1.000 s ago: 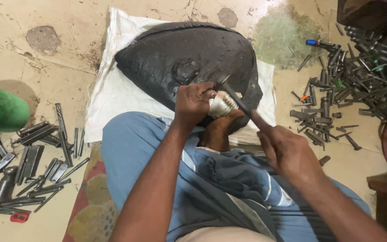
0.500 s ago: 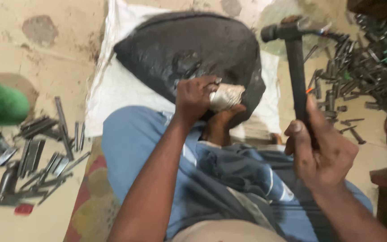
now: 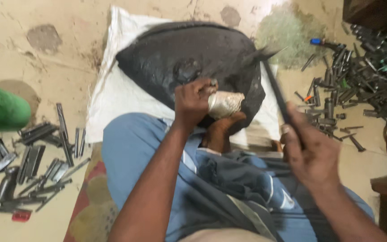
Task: The person sits on the floor and uses a hammer and chisel to carve a decorative pattern into a silver-colored metal object. They repeatedly strike the chisel to create texture on the object's surface.
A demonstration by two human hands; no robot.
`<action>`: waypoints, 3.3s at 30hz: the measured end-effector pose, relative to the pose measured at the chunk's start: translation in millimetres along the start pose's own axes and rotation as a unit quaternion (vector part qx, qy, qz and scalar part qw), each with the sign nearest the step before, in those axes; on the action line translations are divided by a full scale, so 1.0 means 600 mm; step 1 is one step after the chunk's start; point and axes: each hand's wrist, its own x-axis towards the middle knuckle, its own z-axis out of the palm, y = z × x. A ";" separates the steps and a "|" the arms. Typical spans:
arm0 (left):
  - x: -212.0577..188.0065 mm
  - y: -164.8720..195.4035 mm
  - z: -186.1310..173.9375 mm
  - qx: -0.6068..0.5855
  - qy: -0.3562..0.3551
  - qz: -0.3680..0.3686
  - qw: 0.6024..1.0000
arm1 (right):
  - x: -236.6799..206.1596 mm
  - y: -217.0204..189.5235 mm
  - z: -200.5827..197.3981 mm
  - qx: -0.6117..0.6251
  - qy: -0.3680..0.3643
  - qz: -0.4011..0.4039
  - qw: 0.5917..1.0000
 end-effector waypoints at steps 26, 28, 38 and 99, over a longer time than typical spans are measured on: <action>0.024 0.028 -0.011 0.003 -0.093 -0.103 0.990 | 0.019 0.016 -0.024 0.175 0.081 -0.062 0.979; 0.022 0.028 -0.011 0.010 -0.095 -0.102 0.990 | 0.021 0.016 -0.014 0.194 0.045 -0.068 0.978; 0.012 0.009 -0.008 0.032 -0.054 0.051 0.997 | 0.016 0.009 0.001 0.165 0.054 0.071 0.982; -0.041 -0.032 -0.034 -0.222 0.068 -0.421 0.877 | 0.109 0.132 0.203 0.366 -0.121 0.293 0.875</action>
